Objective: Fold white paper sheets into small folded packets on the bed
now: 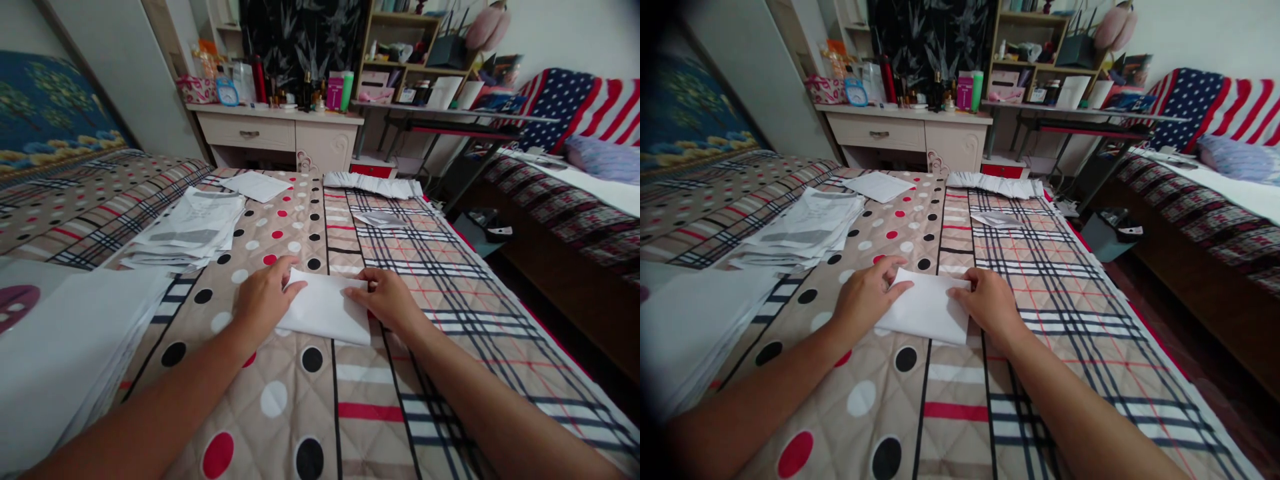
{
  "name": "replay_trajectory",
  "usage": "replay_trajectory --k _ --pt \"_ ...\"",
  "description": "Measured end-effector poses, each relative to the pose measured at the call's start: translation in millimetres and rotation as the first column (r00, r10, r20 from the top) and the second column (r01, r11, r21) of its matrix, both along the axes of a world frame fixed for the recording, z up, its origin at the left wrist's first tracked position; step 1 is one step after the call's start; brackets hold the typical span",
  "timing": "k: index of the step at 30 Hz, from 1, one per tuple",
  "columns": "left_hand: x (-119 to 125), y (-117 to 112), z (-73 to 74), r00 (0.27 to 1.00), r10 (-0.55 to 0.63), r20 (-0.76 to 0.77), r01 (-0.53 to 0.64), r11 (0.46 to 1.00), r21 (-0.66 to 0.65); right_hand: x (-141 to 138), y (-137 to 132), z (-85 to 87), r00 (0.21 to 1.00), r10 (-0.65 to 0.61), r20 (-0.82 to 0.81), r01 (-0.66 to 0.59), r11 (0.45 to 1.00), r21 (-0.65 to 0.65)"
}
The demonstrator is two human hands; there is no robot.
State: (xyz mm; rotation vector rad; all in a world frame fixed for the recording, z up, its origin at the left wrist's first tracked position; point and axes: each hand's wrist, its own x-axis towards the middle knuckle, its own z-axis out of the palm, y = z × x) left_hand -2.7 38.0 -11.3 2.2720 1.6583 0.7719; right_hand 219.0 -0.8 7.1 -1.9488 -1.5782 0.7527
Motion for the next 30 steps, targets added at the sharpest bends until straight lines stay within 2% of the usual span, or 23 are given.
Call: replay_trajectory --k 2,4,7,10,13,15,18,22,30 --pt "-1.2 1.7 -1.5 0.992 0.032 0.12 -0.031 0.999 -0.007 -1.7 2.0 -3.1 0.982 0.034 -0.188 -0.025 0.998 0.052" --pt "-3.0 3.6 -2.6 0.95 0.066 0.305 -0.064 0.998 -0.017 -4.3 2.6 -4.4 0.92 0.08 -0.384 -0.043 0.994 0.102" --pt "-6.8 4.4 -0.8 0.808 0.084 0.584 -0.034 0.995 -0.096 -8.1 1.7 -4.4 0.799 0.098 -0.593 -0.028 0.992 0.126" --pt "-11.0 1.0 5.0 0.661 0.104 0.743 0.113 0.965 -0.236 -9.5 0.0 -5.6 0.75 0.103 -0.654 0.013 0.985 0.17" --pt "-13.8 -3.2 8.7 0.591 0.167 0.789 0.247 0.894 -0.374 -10.0 -1.9 -7.5 0.731 0.109 -0.673 0.055 0.974 0.218" --pt "-14.2 -4.6 8.2 0.568 0.202 0.798 0.267 0.872 -0.41 -11.1 -3.2 -8.3 0.697 0.093 -0.711 0.082 0.975 0.208" --pt "-13.1 -5.0 5.8 0.518 0.244 0.82 0.225 0.885 -0.406 -14.2 -5.0 -8.4 0.662 0.06 -0.747 0.103 0.98 0.17" --pt "-11.2 -5.8 5.6 0.475 0.281 0.834 0.193 0.891 -0.41 -17.4 -6.7 -8.3 0.699 0.024 -0.714 0.121 0.981 0.151" --pt "-11.1 -5.3 3.8 0.5 0.297 0.813 0.174 0.886 -0.43 -17.1 -6.1 -10.6 0.716 0.028 -0.698 0.137 0.974 0.179"
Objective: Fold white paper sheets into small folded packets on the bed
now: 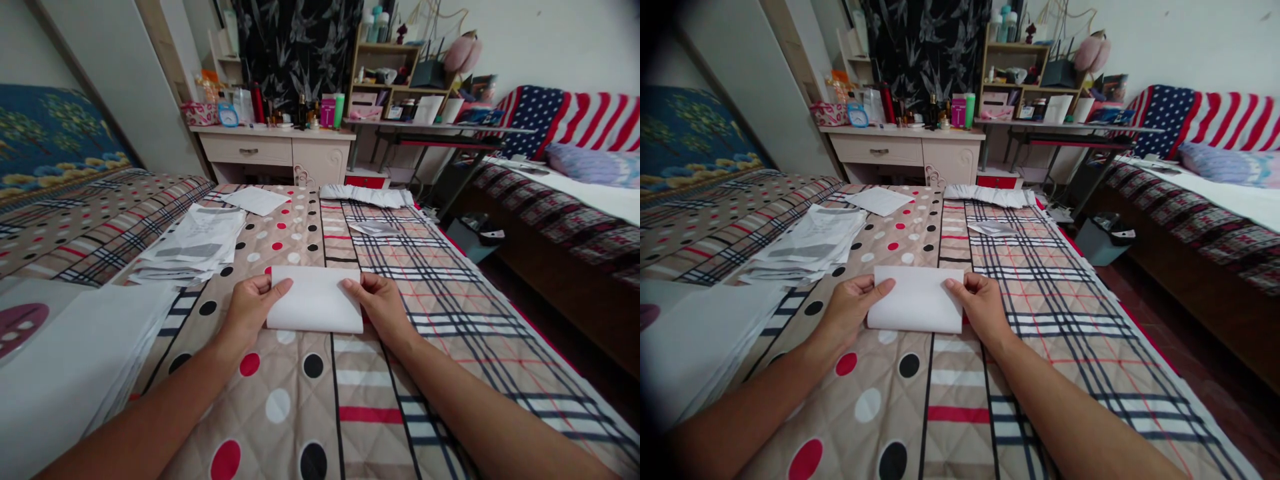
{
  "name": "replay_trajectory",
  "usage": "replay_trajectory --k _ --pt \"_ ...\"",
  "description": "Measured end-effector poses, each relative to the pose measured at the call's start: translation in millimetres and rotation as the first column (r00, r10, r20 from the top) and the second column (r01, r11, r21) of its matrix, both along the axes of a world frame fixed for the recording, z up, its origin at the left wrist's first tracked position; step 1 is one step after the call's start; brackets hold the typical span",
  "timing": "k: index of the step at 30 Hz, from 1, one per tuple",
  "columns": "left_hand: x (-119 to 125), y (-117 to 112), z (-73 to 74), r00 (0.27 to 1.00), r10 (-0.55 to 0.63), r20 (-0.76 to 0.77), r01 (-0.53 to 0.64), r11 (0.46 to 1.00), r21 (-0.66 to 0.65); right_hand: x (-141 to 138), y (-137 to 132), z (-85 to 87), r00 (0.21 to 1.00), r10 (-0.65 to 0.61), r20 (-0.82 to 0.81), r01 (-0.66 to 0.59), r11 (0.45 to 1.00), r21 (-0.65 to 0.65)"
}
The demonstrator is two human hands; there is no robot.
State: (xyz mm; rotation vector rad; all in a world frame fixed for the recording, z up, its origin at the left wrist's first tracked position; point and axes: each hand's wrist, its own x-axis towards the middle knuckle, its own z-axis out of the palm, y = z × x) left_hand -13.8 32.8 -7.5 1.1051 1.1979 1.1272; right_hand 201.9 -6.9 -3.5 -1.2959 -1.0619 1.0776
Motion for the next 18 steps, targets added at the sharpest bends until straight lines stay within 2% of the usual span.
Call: replay_trajectory --k 6,18 --pt "0.1 0.3 -1.1 1.0 -0.006 -0.008 0.006 1.0 0.0 -0.7 0.2 2.2 1.0 -0.017 0.007 0.017 1.0 0.021" --pt "0.9 -0.8 1.3 1.0 0.008 -0.002 -0.008 1.0 -0.004 -0.7 -0.1 3.2 1.0 -0.007 -0.013 0.006 1.0 -0.02"
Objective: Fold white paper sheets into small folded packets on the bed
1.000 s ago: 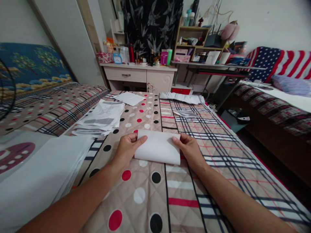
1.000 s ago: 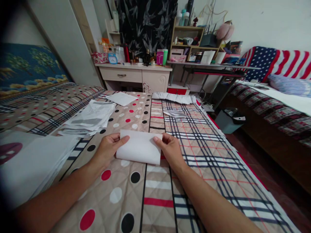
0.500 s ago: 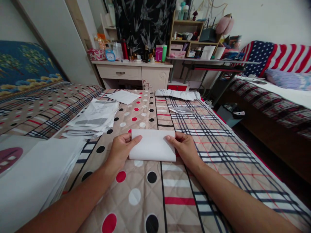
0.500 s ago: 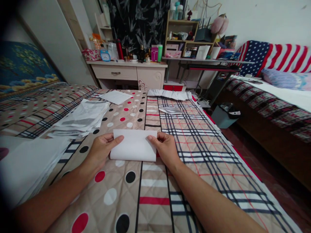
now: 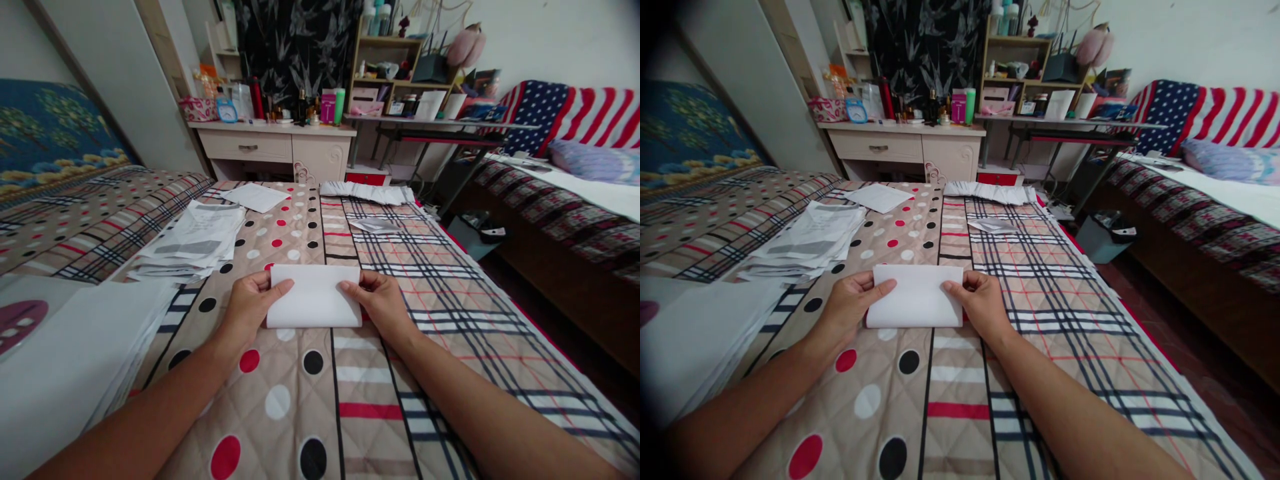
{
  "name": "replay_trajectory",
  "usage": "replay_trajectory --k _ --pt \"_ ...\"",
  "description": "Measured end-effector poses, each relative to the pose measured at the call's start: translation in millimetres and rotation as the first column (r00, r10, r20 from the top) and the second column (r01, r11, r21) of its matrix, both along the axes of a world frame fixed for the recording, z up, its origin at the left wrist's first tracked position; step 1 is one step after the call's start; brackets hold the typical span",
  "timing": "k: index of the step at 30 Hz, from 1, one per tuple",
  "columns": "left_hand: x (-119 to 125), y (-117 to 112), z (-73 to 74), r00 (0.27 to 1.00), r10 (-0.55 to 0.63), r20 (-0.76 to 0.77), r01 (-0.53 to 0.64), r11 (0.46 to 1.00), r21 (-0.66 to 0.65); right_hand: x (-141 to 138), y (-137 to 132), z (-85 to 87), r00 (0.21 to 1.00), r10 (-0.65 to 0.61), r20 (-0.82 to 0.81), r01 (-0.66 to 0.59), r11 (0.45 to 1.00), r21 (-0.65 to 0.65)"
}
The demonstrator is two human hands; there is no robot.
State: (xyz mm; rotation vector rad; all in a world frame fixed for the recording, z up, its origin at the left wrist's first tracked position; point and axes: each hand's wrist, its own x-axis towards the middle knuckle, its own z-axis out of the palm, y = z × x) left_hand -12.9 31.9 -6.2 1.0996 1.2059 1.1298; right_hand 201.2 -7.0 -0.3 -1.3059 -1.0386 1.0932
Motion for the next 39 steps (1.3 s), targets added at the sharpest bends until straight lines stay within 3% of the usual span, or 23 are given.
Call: replay_trajectory --k 19,31,39 --pt "-0.8 -0.9 -0.6 0.997 -0.023 0.067 0.022 1.0 0.008 2.1 1.5 -1.4 0.998 0.045 -0.05 -0.045 0.999 -0.011" --pt "-1.3 0.1 -4.0 0.998 0.009 0.054 -0.01 1.0 0.027 3.7 0.9 -6.2 0.995 0.062 -0.076 -0.066 0.997 -0.049" --pt "-0.4 -0.6 -3.3 1.0 0.01 0.026 -0.011 0.999 0.032 4.3 0.5 -5.2 0.997 0.036 -0.071 -0.037 0.999 -0.007"
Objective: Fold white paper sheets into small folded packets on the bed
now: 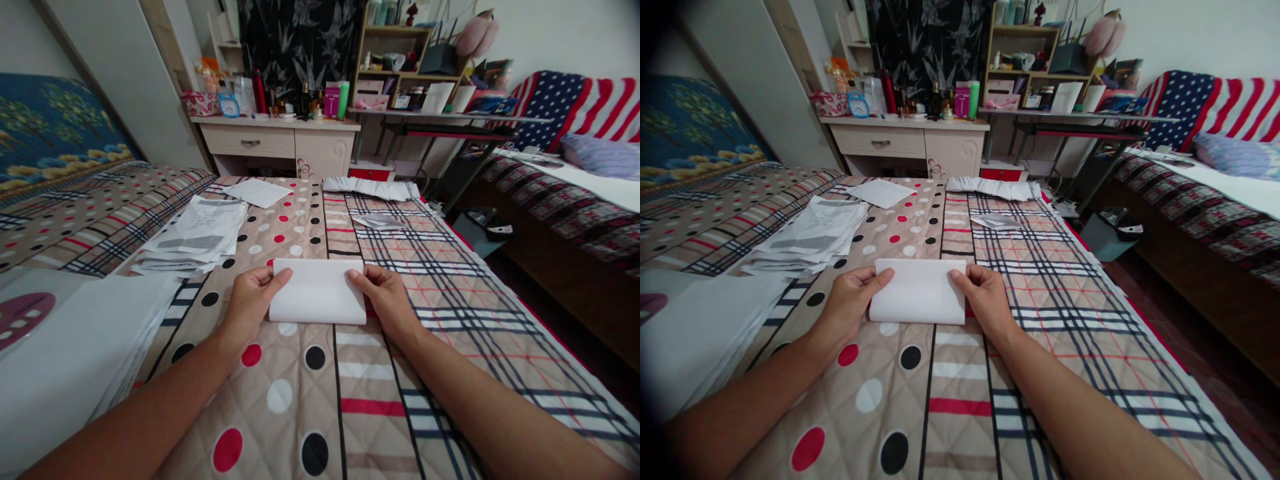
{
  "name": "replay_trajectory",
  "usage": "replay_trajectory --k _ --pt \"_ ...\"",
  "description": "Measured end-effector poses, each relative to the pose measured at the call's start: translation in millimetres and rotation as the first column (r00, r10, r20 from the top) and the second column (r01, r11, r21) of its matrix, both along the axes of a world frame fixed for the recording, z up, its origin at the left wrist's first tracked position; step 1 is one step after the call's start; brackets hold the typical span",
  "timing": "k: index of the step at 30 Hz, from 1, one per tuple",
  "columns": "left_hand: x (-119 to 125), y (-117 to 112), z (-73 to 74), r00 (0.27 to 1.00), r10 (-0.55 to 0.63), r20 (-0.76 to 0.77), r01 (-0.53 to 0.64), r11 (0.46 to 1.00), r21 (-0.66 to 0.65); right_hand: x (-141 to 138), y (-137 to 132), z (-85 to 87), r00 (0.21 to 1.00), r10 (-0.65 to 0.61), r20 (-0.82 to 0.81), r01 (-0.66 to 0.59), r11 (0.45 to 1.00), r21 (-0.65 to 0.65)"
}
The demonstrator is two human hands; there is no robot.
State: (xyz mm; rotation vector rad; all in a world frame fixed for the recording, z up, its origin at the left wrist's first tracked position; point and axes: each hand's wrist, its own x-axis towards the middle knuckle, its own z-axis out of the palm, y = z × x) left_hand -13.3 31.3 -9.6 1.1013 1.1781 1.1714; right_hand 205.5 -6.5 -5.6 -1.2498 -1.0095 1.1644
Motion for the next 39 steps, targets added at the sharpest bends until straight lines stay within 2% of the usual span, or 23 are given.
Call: replay_trajectory --k 7,15,21,34,39 --pt "0.2 0.0 1.2 1.0 0.005 -0.024 -0.005 1.0 -0.006 -0.4 -0.3 0.5 0.998 -0.037 0.056 0.034 0.998 0.054" --pt "-0.2 0.3 -0.5 1.0 0.001 -0.026 -0.001 1.0 0.006 0.0 -0.7 -0.9 0.999 -0.021 0.041 0.019 0.999 0.046" --pt "-0.1 -0.8 -1.8 0.996 -0.002 -0.084 0.006 0.999 0.043 -0.1 -2.2 -0.5 0.996 -0.052 0.067 0.048 0.997 0.059" --pt "0.9 -0.3 -2.7 0.995 -0.013 -0.097 0.017 0.999 0.045 0.3 -3.0 0.2 0.987 -0.114 0.117 0.103 0.99 0.094" --pt "1.1 0.2 -2.7 0.994 0.026 -0.111 -0.021 0.999 0.045 -1.9 -2.7 2.6 0.985 -0.091 0.149 0.078 0.993 0.086"
